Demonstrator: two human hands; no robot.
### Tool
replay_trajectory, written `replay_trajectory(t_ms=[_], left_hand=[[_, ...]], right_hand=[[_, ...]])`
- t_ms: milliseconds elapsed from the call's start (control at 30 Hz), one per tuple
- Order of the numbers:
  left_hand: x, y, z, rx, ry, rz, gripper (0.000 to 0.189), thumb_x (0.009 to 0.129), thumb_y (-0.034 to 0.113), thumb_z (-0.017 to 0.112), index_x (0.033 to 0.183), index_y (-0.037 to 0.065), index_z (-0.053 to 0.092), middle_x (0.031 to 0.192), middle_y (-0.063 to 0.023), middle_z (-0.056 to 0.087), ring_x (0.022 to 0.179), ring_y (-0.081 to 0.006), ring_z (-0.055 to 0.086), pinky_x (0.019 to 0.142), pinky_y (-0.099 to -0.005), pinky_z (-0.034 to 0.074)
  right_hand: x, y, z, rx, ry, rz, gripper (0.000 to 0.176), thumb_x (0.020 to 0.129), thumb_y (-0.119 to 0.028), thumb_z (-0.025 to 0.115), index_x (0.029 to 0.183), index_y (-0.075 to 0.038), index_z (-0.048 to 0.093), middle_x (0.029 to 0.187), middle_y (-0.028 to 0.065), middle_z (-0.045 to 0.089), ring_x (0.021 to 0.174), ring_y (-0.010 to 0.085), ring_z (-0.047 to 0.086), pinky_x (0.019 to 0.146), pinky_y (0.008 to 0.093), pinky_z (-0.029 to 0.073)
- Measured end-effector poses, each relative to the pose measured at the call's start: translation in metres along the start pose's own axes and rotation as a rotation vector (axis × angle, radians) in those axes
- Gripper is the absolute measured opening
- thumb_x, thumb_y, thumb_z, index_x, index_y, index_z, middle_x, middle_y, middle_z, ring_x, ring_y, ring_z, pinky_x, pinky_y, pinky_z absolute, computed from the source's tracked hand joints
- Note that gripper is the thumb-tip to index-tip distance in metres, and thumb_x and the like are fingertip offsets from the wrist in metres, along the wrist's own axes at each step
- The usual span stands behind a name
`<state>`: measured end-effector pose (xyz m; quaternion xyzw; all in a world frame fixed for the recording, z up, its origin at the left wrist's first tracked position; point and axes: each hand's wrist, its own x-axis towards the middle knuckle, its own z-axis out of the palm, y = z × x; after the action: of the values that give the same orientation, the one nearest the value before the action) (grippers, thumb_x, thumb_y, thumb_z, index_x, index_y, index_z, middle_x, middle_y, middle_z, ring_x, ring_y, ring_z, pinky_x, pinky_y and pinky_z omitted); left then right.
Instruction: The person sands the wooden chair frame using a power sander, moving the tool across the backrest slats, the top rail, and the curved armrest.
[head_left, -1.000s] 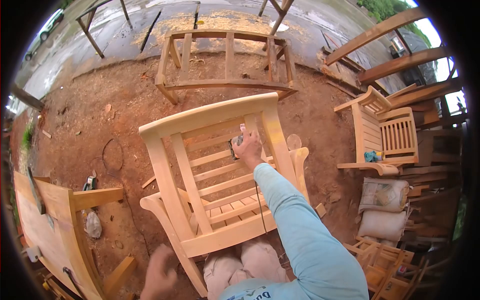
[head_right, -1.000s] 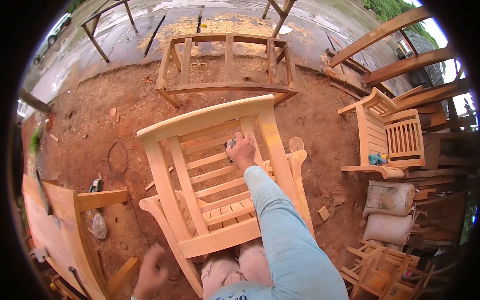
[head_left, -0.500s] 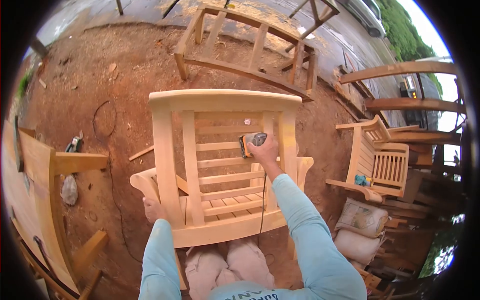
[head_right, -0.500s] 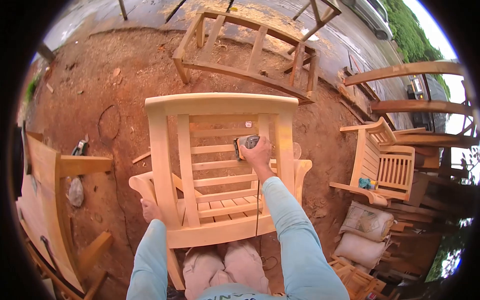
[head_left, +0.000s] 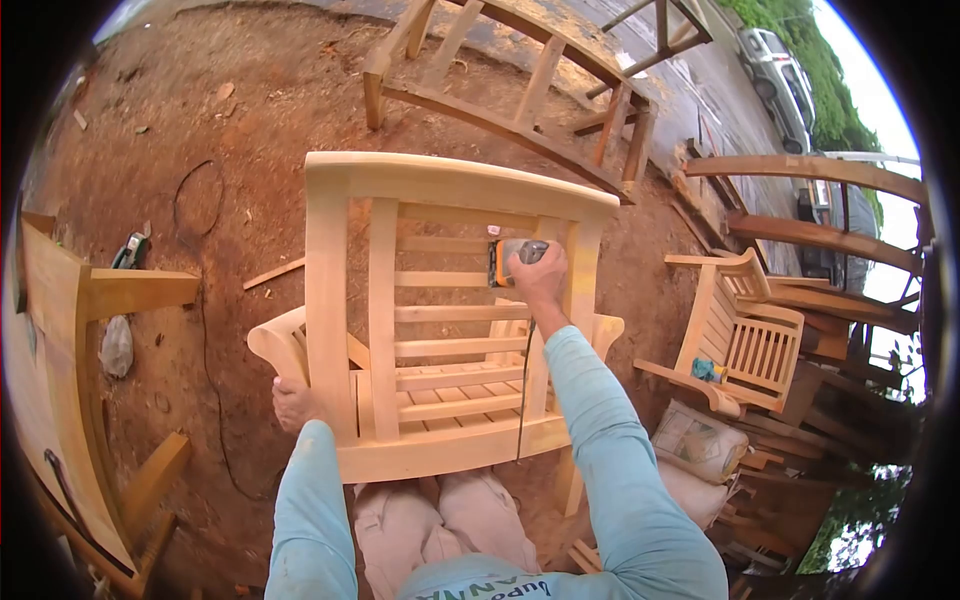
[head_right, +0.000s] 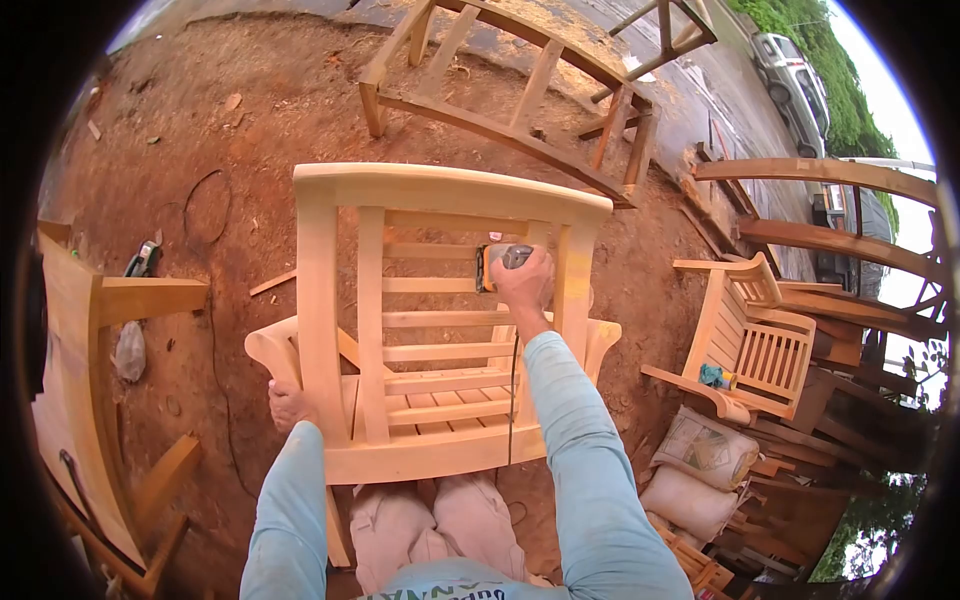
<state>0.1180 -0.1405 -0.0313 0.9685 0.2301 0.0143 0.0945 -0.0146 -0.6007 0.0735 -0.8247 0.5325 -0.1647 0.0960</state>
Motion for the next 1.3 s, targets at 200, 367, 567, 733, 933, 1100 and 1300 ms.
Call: replay_trajectory(t_ms=[200,367,567,733,933,1100,1300], left_hand=[[0.004,0.005,-0.01,-0.012,-0.15,-0.103,0.06,0.106,0.053,0.035,0.1,0.01,0.076,0.105,-0.018,0.077,0.097,-0.0445,0.073,0.085,-0.0575,0.055],[0.023,-0.013,0.001,-0.005,-0.209,-0.211,0.057,0.104,0.047,0.033,0.104,0.011,0.076,0.11,-0.02,0.077,0.105,-0.0454,0.072,0.092,-0.0573,0.054],[0.022,0.018,-0.019,0.025,-0.189,-0.303,0.047,0.097,0.037,0.038,0.106,0.011,0.075,0.11,-0.0194,0.077,0.103,-0.0437,0.072,0.09,-0.057,0.055],[0.022,0.017,-0.018,-0.004,-0.143,-0.307,0.044,0.092,0.038,0.043,0.102,0.011,0.076,0.104,-0.0178,0.077,0.095,-0.042,0.073,0.086,-0.0569,0.055],[0.022,0.012,-0.005,-0.004,-0.062,-0.305,0.04,0.089,0.037,0.046,0.097,0.01,0.076,0.095,-0.0179,0.077,0.092,-0.0416,0.073,0.082,-0.0563,0.055],[0.022,0.017,-0.011,-0.018,-0.081,-0.325,0.039,0.089,0.036,0.047,0.095,0.01,0.075,0.094,-0.019,0.077,0.09,-0.0421,0.073,0.08,-0.0565,0.055],[0.022,0.017,-0.012,-0.014,-0.102,-0.336,0.038,0.089,0.036,0.048,0.095,0.01,0.076,0.094,-0.019,0.078,0.089,-0.0423,0.074,0.079,-0.0567,0.055]], right_hand=[[0.029,-0.021,-0.011,-0.083,-0.085,0.101,0.064,0.073,-0.042,0.08,0.117,0.001,0.058,0.116,0.0241,0.063,0.11,0.0428,0.064,0.094,0.0523,0.053],[0.014,-0.027,-0.01,-0.108,-0.078,0.145,0.074,0.074,-0.045,0.081,0.125,0.003,0.056,0.119,0.0236,0.063,0.111,0.042,0.065,0.095,0.0522,0.054],[0.001,-0.076,-0.008,-0.134,-0.161,0.149,0.069,0.076,-0.043,0.079,0.123,0.002,0.053,0.121,0.0234,0.06,0.112,0.0402,0.064,0.096,0.0499,0.054],[-0.016,-0.114,0.003,-0.127,-0.192,0.126,0.075,0.078,-0.044,0.08,0.129,0.003,0.051,0.123,0.0237,0.059,0.112,0.0413,0.065,0.094,0.0497,0.056],[-0.037,-0.154,0.014,-0.053,-0.194,0.096,0.078,0.082,-0.042,0.079,0.136,0.003,0.046,0.128,0.026,0.055,0.113,0.0431,0.065,0.094,0.0509,0.056],[-0.048,-0.174,0.026,0.002,-0.186,0.035,0.079,0.082,-0.042,0.079,0.136,0.002,0.044,0.128,0.0262,0.054,0.111,0.0453,0.065,0.092,0.0538,0.056],[-0.055,-0.199,0.027,-0.01,-0.192,0.038,0.078,0.082,-0.043,0.08,0.136,0.001,0.044,0.127,0.0256,0.054,0.111,0.0456,0.065,0.091,0.0542,0.056]])
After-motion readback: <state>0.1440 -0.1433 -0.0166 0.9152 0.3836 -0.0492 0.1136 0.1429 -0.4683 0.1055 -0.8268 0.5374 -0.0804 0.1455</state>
